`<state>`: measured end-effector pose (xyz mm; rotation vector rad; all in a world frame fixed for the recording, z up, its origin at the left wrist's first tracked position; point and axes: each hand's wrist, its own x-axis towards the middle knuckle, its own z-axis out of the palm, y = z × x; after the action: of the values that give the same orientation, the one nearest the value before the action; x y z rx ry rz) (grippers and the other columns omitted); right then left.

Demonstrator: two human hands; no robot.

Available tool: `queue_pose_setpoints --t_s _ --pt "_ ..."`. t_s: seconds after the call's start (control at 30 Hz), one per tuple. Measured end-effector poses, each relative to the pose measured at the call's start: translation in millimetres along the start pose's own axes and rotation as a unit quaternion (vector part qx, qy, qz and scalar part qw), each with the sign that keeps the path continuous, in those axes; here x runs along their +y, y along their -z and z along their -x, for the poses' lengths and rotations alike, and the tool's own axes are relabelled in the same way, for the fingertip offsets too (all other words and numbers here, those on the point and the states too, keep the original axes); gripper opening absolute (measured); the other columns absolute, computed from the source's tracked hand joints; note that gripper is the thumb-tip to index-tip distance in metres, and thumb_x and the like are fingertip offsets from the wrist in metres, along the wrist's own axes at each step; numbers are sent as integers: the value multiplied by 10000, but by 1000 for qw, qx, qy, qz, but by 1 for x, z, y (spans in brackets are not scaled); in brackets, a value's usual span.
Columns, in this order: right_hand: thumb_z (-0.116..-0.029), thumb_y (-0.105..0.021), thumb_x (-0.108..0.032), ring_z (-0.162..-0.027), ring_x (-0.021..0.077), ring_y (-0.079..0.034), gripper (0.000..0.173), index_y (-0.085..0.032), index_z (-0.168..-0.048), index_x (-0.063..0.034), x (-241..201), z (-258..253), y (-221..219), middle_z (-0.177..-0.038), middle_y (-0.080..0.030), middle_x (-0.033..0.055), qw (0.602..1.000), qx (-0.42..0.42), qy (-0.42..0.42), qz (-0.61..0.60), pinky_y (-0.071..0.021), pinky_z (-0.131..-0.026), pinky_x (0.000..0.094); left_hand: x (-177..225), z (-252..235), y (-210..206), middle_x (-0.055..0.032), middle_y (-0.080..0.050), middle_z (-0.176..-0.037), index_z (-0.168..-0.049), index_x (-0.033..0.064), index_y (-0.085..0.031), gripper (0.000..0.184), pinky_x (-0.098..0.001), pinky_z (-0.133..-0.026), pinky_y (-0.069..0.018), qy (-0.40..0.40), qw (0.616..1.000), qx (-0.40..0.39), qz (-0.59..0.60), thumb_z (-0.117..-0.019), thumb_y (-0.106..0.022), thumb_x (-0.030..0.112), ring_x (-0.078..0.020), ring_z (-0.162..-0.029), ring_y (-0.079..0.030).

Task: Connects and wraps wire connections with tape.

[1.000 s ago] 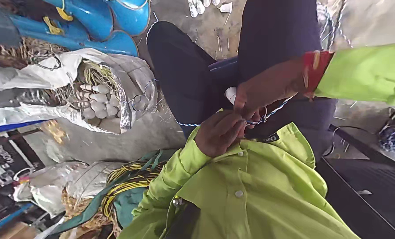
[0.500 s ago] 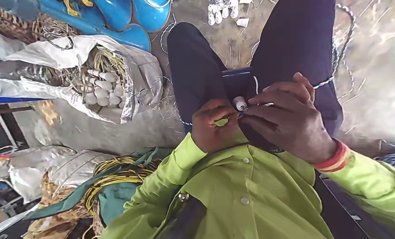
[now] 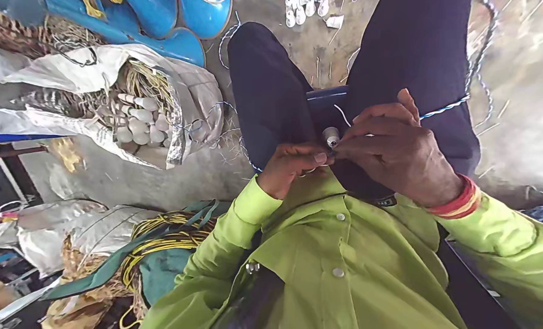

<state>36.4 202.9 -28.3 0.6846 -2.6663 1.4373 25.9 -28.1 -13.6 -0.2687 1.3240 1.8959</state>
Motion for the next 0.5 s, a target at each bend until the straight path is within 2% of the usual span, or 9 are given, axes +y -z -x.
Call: queue_pose_setpoints --t_s 0.13,0.23,0.3,0.43,0.5 --pt "-947 -711 -208 -1158 292 -642 135 -813 -966 -122 -1 1 2 -1005 -746 42 1000 -3 -15 -20 -254 -1126 709 0 5 -3 -9 -733 -1012 -1021 59 -746 245 -272 -745 -598 10 1000 3 -7 -991 -504 49 -80 -825 -690" --pt "-947 -734 -245 -1171 248 -658 160 -802 -1021 -121 -4 3 3 -1042 -754 33 999 12 -30 -26 -266 -1158 684 1 6 -5 -17 -727 -988 -1025 55 -743 241 -265 -732 -591 9 1000 4 -6 -993 -505 68 -84 -807 -681" --pt "-953 -725 -230 -1180 241 -659 141 -802 -1002 -123 -6 3 3 -1046 -758 34 999 21 -26 -25 -254 -1161 689 2 6 -6 -21 -723 -974 -1012 52 -743 238 -257 -724 -587 9 1000 6 1 -992 -506 64 -82 -792 -675" --pt "-963 -689 -184 -1219 317 -620 138 -814 -980 -125 -6 4 4 -1061 -746 72 1000 13 22 14 -192 -1151 739 3 6 -9 -9 -718 -919 -994 59 -744 234 -242 -701 -573 14 1000 19 0 -987 -511 82 -71 -761 -663" --pt "-954 -678 -212 -1224 349 -599 165 -804 -1005 -118 -8 5 6 -1075 -731 87 998 2 50 45 -195 -1139 751 4 7 -10 0 -722 -909 -989 67 -745 224 -228 -698 -563 19 999 31 -9 -985 -522 91 -57 -758 -657"
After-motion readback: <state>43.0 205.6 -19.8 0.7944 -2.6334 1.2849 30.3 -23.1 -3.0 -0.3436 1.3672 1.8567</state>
